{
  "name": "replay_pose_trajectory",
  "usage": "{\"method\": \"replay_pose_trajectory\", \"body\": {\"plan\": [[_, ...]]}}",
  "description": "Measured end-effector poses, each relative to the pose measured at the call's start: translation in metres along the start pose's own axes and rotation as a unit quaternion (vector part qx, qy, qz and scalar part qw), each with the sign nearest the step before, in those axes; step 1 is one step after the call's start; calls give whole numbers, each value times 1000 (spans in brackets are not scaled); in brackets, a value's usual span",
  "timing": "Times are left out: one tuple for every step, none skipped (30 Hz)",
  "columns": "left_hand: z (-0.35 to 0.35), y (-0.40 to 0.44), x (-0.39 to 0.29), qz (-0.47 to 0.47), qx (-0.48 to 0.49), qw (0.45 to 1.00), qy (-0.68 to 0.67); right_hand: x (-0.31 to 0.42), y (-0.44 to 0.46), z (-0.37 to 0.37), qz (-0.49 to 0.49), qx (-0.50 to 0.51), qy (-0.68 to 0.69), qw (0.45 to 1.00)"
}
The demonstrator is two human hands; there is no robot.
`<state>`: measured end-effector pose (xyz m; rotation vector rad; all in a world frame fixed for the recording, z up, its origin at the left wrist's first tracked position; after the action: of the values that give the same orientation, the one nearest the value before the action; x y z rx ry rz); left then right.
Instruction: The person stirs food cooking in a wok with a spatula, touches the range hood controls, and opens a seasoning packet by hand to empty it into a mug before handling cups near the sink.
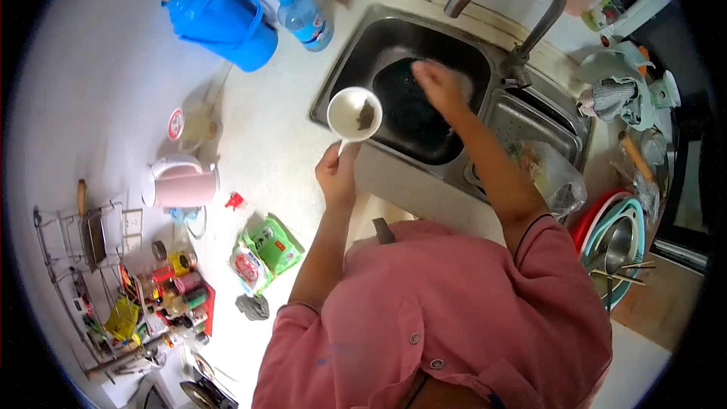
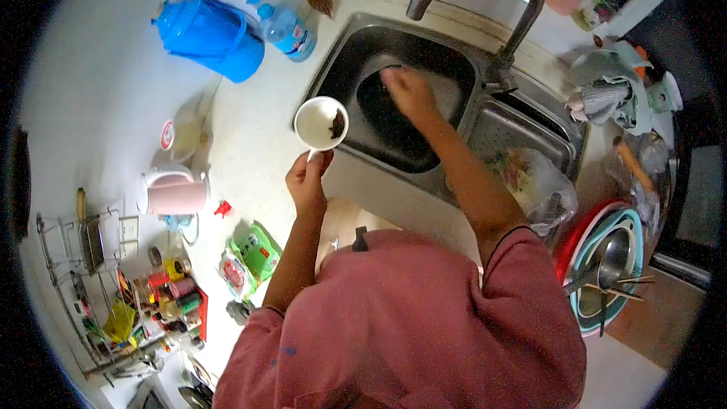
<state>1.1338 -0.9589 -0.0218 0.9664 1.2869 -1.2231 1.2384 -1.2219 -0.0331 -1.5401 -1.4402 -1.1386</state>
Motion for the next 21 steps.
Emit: {"method": "replay_pose_trajectory", "body": {"plan": [[-4,-1,-2,5,-4,1000,-2,-3,3,-19,-14,-59,169,984],[-7,-1,-3,6,-13,1000,-6,-5,6,-39,-36,-92,147,984],[-9,-4,-7,-2,-29,1000,-7,5,1,-58,-51,-121,125,983],[-16,-2,-1,11,-36,999,-21,9,-3,-71,-85,-110,28,990],[-22,0,4,9,-33,999,-30,10,0,-85,-121,-98,-69,985],[-25,4,5,11,-30,999,-42,8,4,-100,-159,-86,-167,969],[-28,6,3,17,-38,998,-52,-22,7,-112,-83,-29,-236,968],[-30,6,0,21,-47,997,-61,-63,4,-123,-5,30,-301,953],[-34,6,-3,27,-58,997,-51,-90,1,-127,74,89,-362,925],[-37,7,-6,35,-67,995,-67,-90,-5,-126,73,107,-423,897],[-40,9,-8,43,-69,994,-77,-90,-13,-124,69,123,-482,865],[-44,9,-10,51,-73,992,-86,-89,-19,-121,64,140,-538,829],[-47,9,-12,41,-86,992,-83,-82,-19,-116,17,83,-487,869],[-51,9,-13,43,-90,991,-86,-77,-18,-109,-31,25,-430,902],[-54,10,-15,45,-93,991,-89,-67,-16,-103,-78,-35,-369,925],[-55,12,-16,48,-95,990,-94,-57,-6,-88,-32,-43,-188,981],[-57,12,-16,43,-109,988,-100,-45,6,-65,17,-47,0,999],[-60,12,-16,46,-112,988,-99,-56,18,-38,139,-15,287,948],[-60,10,-17,43,-120,987,-101,-58,32,-4,248,19,545,801],[-61,8,-21,41,-127,986,-103,-41,47,19,355,-11,602,715],[-63,7,-24,44,-129,985,-105,-57,71,46,390,-14,652,650]]}}
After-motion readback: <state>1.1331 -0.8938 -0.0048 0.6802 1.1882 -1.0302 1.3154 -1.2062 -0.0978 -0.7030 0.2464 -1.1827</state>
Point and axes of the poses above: each hand's wrist, its own y-axis towards the middle knuckle, its own z-axis out of the palm, x = y × z, the point moved 6 cm from there along y, towards the middle knuckle, and after that the axes turned 2 degrees about y, right-handed, at the moved point
